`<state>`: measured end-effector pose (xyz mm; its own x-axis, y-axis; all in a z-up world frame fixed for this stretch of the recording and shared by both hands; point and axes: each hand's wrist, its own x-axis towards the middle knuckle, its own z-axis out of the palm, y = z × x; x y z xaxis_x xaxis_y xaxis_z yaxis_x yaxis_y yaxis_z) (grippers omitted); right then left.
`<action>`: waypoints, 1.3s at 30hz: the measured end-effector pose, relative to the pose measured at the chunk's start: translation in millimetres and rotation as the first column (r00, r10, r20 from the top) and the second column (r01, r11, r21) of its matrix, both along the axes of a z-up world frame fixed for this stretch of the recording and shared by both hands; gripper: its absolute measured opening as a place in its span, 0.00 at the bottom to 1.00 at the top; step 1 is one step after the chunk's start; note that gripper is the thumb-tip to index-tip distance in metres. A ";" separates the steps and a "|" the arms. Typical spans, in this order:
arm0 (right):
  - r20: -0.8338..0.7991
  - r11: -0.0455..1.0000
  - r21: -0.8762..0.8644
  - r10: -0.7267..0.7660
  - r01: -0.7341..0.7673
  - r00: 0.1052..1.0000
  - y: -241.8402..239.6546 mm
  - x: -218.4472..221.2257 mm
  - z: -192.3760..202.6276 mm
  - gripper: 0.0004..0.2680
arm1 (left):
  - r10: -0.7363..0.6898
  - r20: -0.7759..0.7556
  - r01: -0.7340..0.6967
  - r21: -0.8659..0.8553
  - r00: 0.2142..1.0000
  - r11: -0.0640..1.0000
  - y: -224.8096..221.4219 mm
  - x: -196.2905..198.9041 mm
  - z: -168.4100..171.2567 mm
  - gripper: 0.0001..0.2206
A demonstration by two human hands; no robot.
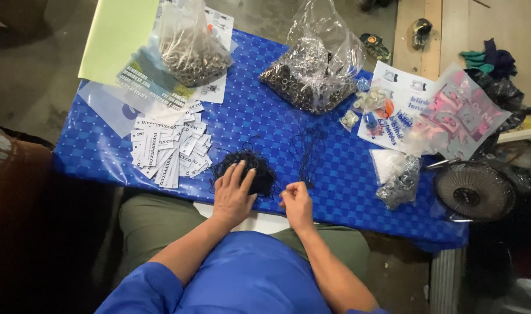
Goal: Sorting individual black cable ties from a pile on a work table by picking and placing them one by one.
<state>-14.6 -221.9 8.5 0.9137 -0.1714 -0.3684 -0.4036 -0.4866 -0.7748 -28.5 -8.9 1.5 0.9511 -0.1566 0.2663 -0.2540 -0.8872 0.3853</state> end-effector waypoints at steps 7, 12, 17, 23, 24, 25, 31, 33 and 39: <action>0.017 0.877 0.477 -0.066 0.050 0.998 -2.3 -10.2 33.1 0.07 | -0.350 -0.071 0.305 -0.350 0.934 0.886 -48.1 24.9 -17.8 0.16; -0.089 0.494 0.843 -0.262 0.213 0.961 -40.7 3.1 64.2 0.07 | -0.210 -0.350 0.063 -0.387 0.913 0.920 -44.1 30.7 -45.4 0.04; -0.054 0.493 0.851 -0.261 0.181 0.964 -61.6 9.9 94.9 0.05 | -0.168 -0.468 -0.025 -0.379 0.868 0.925 -43.7 15.3 -40.6 0.04; 0.031 0.770 0.621 -0.210 0.146 0.977 -48.3 62.7 89.7 0.05 | -0.197 -0.385 0.050 -0.359 0.901 0.932 -36.6 7.9 -17.1 0.11; 0.046 0.827 0.542 -0.203 0.146 0.978 -43.5 74.7 87.0 0.06 | -0.173 -0.342 0.058 -0.322 0.924 0.945 -32.4 8.7 -8.3 0.17; 0.047 0.828 0.542 -0.201 0.144 0.978 -43.0 88.5 87.4 0.06 | -0.172 -0.341 0.057 -0.322 0.924 0.945 -29.5 10.9 -1.2 0.17; 0.269 0.961 0.253 -0.183 0.114 0.946 -43.1 132.8 89.8 0.05 | -0.091 -0.312 -0.019 -0.333 0.946 0.943 -13.3 11.4 10.3 0.17; 0.277 0.994 0.026 -0.107 0.104 0.955 -49.7 134.8 72.1 0.04 | -0.079 -0.300 -0.030 -0.344 0.951 0.939 -11.4 9.7 3.8 0.17; 0.078 0.938 -0.346 0.041 -0.011 0.996 -99.4 100.9 -60.2 0.07 | -0.059 -0.244 -0.030 -0.344 0.968 0.939 -9.8 4.3 -9.5 0.16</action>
<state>86.3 -321.3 -51.7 0.9442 -0.2502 -0.2141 -0.3291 -0.7391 -0.5878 -24.2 -18.7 -8.1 0.9917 -0.1125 0.0627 -0.1232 -0.6867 0.7164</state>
